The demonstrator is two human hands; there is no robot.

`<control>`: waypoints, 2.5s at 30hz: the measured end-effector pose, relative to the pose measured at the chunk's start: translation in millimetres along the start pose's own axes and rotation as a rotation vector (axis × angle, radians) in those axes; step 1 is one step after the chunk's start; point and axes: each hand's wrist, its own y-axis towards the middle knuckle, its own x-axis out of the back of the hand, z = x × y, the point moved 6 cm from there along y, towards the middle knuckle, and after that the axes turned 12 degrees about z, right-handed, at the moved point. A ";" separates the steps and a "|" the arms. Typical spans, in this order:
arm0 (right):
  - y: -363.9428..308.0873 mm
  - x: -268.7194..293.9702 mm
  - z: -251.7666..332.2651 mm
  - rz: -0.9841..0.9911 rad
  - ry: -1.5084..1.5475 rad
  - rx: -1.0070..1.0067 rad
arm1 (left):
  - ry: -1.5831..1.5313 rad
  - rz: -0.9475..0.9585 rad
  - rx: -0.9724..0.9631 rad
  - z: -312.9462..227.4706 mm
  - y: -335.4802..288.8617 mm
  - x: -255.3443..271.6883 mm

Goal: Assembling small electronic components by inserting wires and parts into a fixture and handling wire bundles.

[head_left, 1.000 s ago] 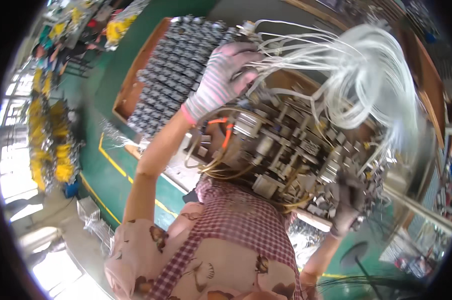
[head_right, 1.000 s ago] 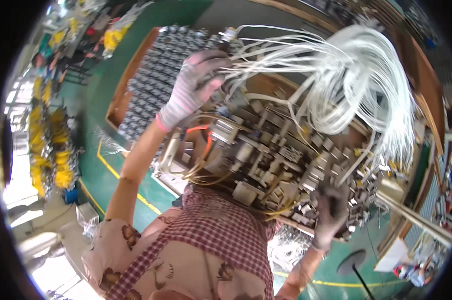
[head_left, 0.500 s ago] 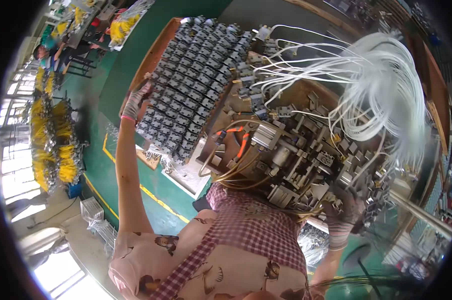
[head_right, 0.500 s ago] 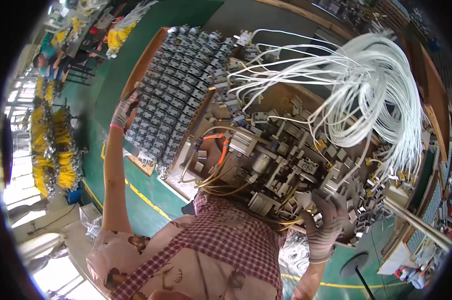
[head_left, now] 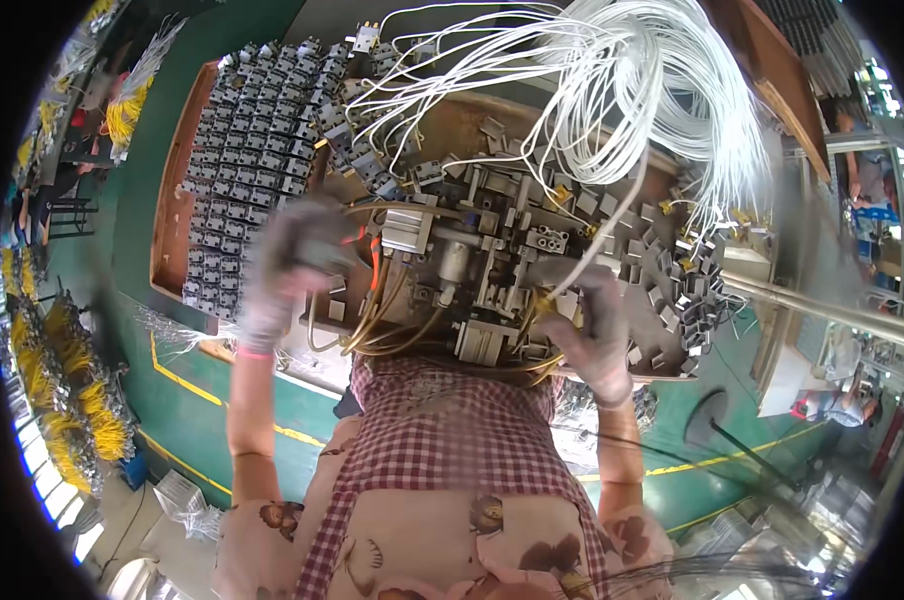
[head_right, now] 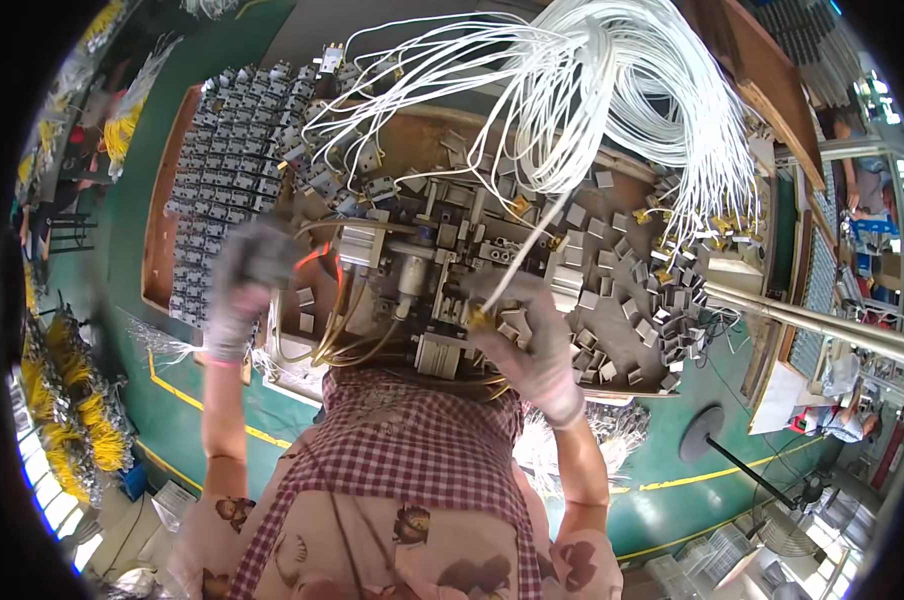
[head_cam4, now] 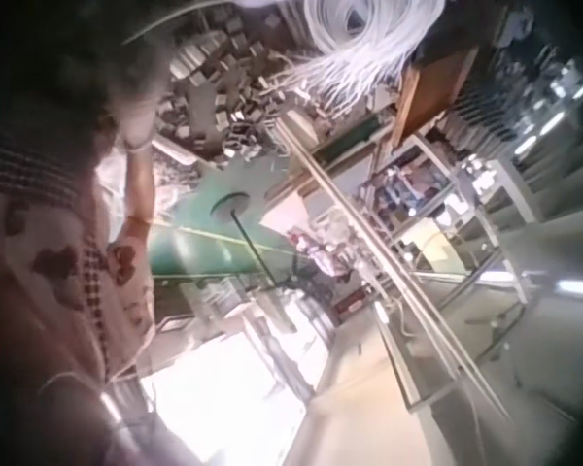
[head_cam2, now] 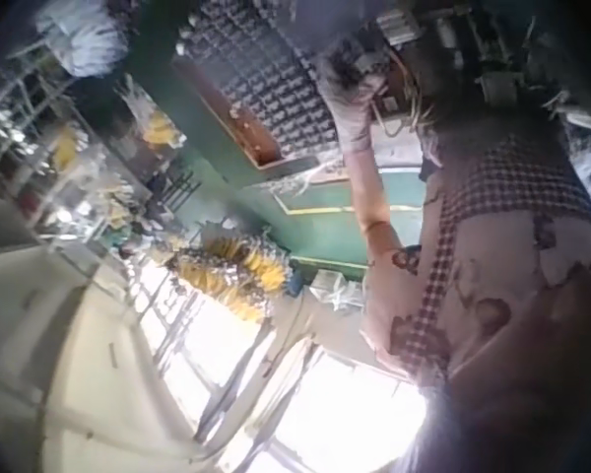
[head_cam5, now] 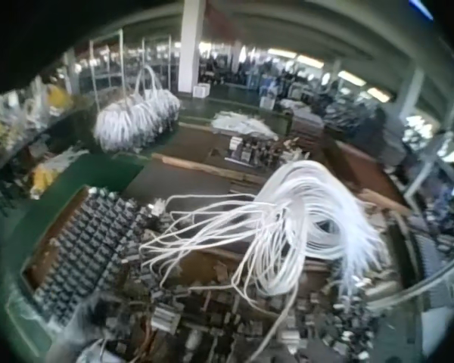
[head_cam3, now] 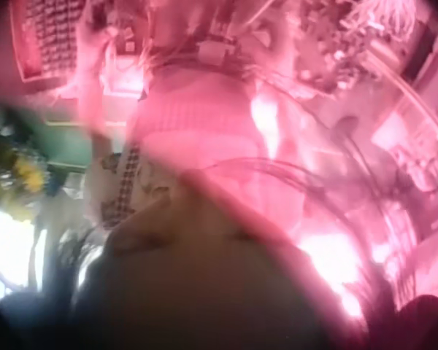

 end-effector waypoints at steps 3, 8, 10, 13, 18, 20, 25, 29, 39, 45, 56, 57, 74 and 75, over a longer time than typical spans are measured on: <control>-6.9 -1.2 -3.1 -0.044 -0.203 -0.008 | -0.192 0.350 0.085 25.0 36.4 -112.2; 0.2 -3.3 -1.1 -0.013 -0.326 0.052 | -0.097 0.457 -0.106 30.0 51.4 -169.2; -0.8 -0.8 -2.5 -0.026 -0.400 0.063 | -0.268 0.417 -0.036 27.0 52.8 -175.2; 1.1 3.0 -2.4 -0.060 -0.397 0.053 | 0.228 0.394 -0.143 6.4 50.5 -165.6; 2.6 -3.5 -14.4 -0.004 -0.226 -0.032 | 0.408 0.313 -0.225 9.2 32.7 -162.5; 5.2 -10.5 -20.7 0.201 0.000 -0.080 | -0.372 0.254 0.057 44.0 24.8 -167.0; 0.5 -20.6 -38.0 0.201 -0.596 -0.032 | -0.512 0.151 0.322 76.4 33.1 -176.5; 12.9 -19.0 -26.1 0.183 -0.728 0.049 | -0.186 0.084 0.208 53.2 39.1 -162.9; 22.9 -13.6 -33.5 0.076 -0.918 0.087 | 1.183 0.474 -0.343 29.8 46.5 -164.8; 23.6 -13.3 -56.2 0.050 -0.819 0.013 | 1.397 0.631 -0.373 56.9 59.8 -173.3; 25.2 -8.5 -52.9 -0.055 -0.778 0.039 | 1.360 0.652 -0.424 59.1 67.9 -170.3; 26.5 -7.1 -53.3 -0.034 -0.746 0.000 | 1.380 0.675 -0.384 60.2 67.6 -171.7; 32.5 108.5 -51.8 0.028 -1.039 -0.317 | 0.008 0.458 0.168 21.2 78.6 -161.6; 21.1 98.3 -18.1 -0.075 -0.833 -0.321 | 0.026 0.436 0.133 16.5 78.8 -151.4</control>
